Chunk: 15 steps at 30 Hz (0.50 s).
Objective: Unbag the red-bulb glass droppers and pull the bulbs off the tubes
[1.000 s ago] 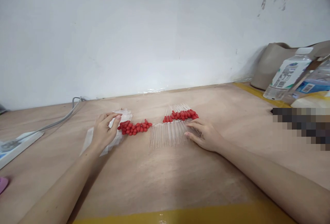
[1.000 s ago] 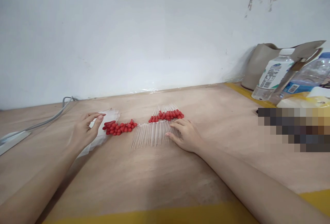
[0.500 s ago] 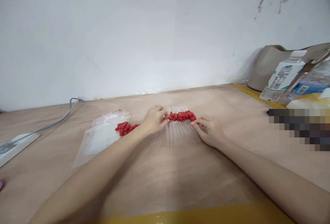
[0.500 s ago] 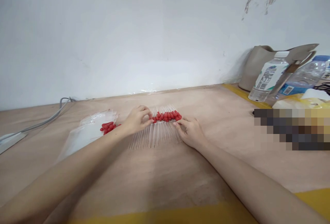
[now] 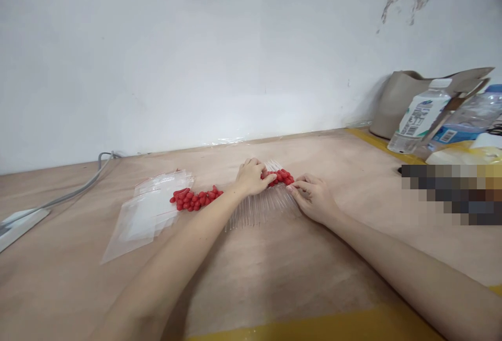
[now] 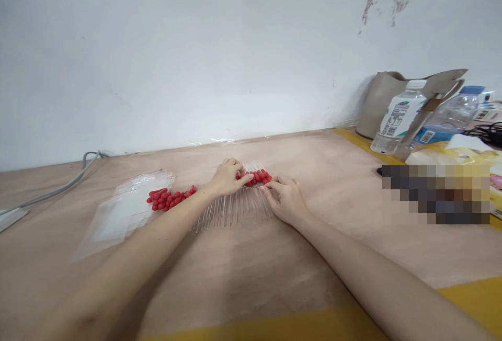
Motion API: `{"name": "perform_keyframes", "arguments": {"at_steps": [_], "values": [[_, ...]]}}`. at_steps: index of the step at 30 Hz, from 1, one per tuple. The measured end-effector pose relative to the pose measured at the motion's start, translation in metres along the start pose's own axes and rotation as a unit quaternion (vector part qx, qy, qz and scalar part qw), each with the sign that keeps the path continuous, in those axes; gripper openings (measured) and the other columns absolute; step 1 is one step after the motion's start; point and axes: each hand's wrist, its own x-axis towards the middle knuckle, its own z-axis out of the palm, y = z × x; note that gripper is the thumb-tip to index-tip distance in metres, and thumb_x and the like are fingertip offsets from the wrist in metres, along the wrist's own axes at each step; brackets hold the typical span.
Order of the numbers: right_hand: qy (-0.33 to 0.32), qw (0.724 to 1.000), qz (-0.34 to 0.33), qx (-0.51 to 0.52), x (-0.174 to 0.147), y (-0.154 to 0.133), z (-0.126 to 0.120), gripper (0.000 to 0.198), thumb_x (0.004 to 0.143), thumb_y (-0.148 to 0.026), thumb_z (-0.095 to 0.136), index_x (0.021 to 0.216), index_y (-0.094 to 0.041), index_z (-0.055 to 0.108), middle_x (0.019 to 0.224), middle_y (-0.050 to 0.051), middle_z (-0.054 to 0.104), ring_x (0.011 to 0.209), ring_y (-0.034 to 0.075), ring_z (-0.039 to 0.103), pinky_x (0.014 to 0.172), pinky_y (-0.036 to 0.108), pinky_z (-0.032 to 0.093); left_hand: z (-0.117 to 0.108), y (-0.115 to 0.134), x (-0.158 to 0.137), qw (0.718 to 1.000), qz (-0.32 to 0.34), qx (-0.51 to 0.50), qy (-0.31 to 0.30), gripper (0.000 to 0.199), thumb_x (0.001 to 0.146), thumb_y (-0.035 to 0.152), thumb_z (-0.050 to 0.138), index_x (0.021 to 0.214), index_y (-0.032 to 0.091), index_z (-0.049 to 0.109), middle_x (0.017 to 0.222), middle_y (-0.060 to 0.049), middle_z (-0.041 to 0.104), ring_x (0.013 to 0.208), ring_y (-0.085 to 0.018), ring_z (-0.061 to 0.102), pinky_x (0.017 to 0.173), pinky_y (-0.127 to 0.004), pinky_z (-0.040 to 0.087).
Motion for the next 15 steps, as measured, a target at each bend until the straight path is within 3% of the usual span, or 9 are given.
{"name": "perform_keyframes", "arguments": {"at_steps": [5, 7, 11, 15], "values": [[-0.014, 1.0, 0.016, 0.001, 0.0, 0.0, 0.0, 0.02, 0.084, -0.03, 0.047, 0.08, -0.02, 0.064, 0.074, 0.004, 0.06, 0.069, 0.016, 0.057, 0.067, 0.031, 0.041, -0.007, 0.001, -0.017, 0.99, -0.125, -0.015, 0.071, 0.03, 0.084, 0.037, 0.044, 0.07, 0.014, 0.057, 0.076, -0.008, 0.059, 0.079, -0.021, 0.055, 0.07, -0.039, 0.044], [-0.002, 1.0, 0.016, 0.017, 0.0, -0.002, -0.001, 0.02, 0.084, -0.029, 0.047, 0.09, -0.019, 0.063, 0.079, 0.005, 0.06, 0.072, 0.017, 0.057, 0.068, 0.031, 0.044, -0.018, 0.002, -0.037, 0.987, -0.138, -0.035, 0.079, 0.03, 0.086, 0.037, 0.041, 0.073, 0.015, 0.056, 0.076, -0.007, 0.06, 0.076, -0.019, 0.056, 0.067, -0.035, 0.045], [0.054, 0.998, -0.013, 0.029, 0.002, -0.015, -0.007, 0.041, 0.08, -0.034, 0.053, 0.116, -0.015, 0.05, 0.108, 0.013, 0.055, 0.096, 0.022, 0.054, 0.083, 0.036, 0.045, -0.044, -0.004, -0.087, 0.992, -0.053, -0.096, 0.064, 0.018, 0.083, 0.035, 0.049, 0.079, 0.018, 0.055, 0.082, -0.003, 0.059, 0.084, -0.019, 0.053, 0.076, -0.035, 0.042], [-0.009, 0.991, -0.135, 0.009, 0.0, -0.031, -0.011, 0.053, 0.079, -0.038, 0.055, 0.125, -0.016, 0.041, 0.126, 0.014, 0.046, 0.115, 0.024, 0.044, 0.094, 0.041, 0.039, -0.054, -0.016, -0.118, 0.992, 0.024, -0.109, 0.059, 0.011, 0.081, 0.029, 0.055, 0.084, 0.018, 0.055, 0.086, -0.003, 0.057, 0.085, -0.017, 0.05, 0.079, -0.034, 0.039]]}}
